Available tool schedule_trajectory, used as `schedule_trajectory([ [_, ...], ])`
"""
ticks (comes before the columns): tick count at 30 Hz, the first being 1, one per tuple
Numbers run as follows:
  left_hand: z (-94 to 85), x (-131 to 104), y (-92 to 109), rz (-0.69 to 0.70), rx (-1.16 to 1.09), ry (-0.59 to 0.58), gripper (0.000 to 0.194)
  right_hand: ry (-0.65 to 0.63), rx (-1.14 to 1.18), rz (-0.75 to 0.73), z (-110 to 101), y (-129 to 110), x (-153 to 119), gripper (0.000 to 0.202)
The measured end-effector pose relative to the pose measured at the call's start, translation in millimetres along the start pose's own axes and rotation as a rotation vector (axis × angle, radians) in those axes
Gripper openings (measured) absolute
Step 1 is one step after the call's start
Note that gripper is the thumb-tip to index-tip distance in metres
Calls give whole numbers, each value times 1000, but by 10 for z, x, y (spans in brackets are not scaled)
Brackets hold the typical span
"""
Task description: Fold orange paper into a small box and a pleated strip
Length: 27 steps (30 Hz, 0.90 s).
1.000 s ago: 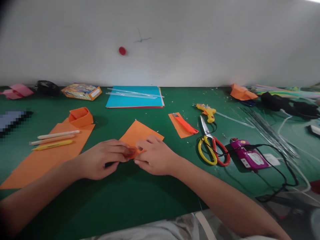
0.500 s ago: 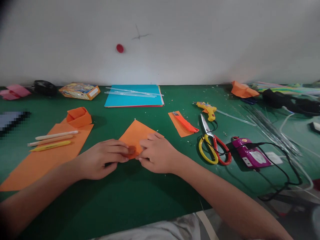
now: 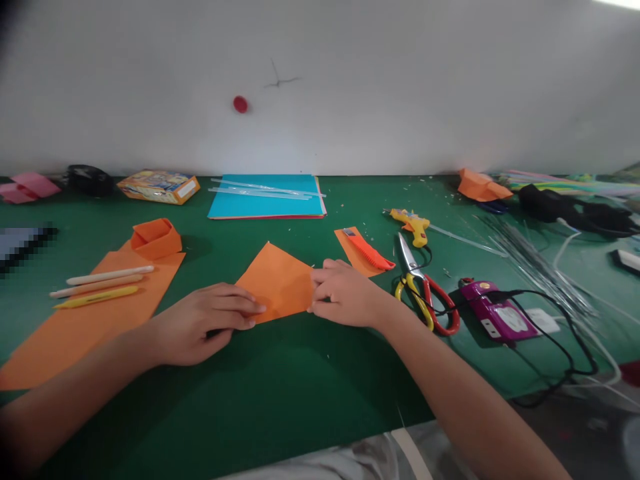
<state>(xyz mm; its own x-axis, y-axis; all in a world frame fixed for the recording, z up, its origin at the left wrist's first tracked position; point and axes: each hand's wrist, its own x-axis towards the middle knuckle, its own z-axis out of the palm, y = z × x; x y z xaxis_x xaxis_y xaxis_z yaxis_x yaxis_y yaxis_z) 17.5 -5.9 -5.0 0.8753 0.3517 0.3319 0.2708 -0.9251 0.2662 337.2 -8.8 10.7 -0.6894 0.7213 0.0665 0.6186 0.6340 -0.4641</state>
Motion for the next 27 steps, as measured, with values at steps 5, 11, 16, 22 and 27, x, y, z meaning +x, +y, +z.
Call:
schedule_trajectory([
  [5, -2, 10, 14, -3, -8, 2, 31, 24, 39, -58, 28, 87, -18, 21],
  [11, 11, -38, -11, -41, 15, -51, 15, 145, 51, -65, 1, 188, -42, 34],
  [16, 7, -26, -43, -18, 185, -7, 17, 68, -66, -56, 59, 180, -51, 69],
  [22, -1, -29, -90, -5, 273, 57, 21, 133, -186, -93, 141, 155, 2, 45],
  [27, 11, -58, -98, -75, 374, 71, 23, 194, -209, -178, 153, 116, 31, 25],
])
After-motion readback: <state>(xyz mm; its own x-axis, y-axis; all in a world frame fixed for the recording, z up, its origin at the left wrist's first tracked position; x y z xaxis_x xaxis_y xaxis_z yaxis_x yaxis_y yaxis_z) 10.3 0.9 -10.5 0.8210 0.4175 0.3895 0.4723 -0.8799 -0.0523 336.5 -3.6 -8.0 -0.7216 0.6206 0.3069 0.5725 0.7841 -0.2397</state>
